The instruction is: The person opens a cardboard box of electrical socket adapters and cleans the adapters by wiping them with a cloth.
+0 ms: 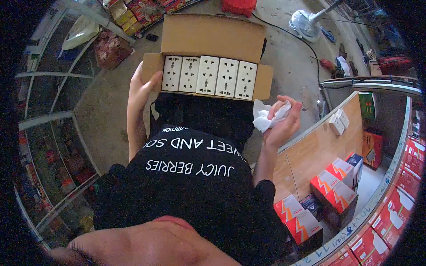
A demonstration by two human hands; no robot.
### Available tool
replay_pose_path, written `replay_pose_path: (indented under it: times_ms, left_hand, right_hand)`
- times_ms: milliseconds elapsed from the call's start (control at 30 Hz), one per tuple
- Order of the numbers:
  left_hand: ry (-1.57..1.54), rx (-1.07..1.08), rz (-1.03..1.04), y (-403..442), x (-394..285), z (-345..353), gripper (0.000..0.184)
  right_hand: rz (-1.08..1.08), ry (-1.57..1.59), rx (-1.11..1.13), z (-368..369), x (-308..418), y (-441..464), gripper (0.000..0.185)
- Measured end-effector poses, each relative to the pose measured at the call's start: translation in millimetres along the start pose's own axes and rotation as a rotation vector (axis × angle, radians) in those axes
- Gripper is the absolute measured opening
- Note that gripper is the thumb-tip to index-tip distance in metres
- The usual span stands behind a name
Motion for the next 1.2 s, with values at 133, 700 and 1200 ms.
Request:
replay_pose_path:
  times_ms: [133,700,1200]
  left_hand:
    - [-0.002,-0.039,0.020,-2.6,-22.0,6.9,0.066]
    - [0.413,0.110,0.206,-0.9,-50.0,107.2,0.061]
    - [-0.067,0.420,0.195,-4.2,-66.3,130.9,0.059]
  right_hand:
    - [-0.078,-0.021,0.108,31.3,5.9,-3.4,0.045]
    - [-0.218,-0.498,0.282,120.0,-43.5,6.1,0.037]
    - [-0.329,-0.528,0.252,114.6,-23.3,0.0,0.040]
Point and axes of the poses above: each hand's wrist, its own y-axis towards the middle knuckle, its own z-axis out of the palm, x = y × z, the point moved 10 cm from there along y, towards the middle knuckle, and after that the axes turned 5 degrees about z, right-handed, at the moved point
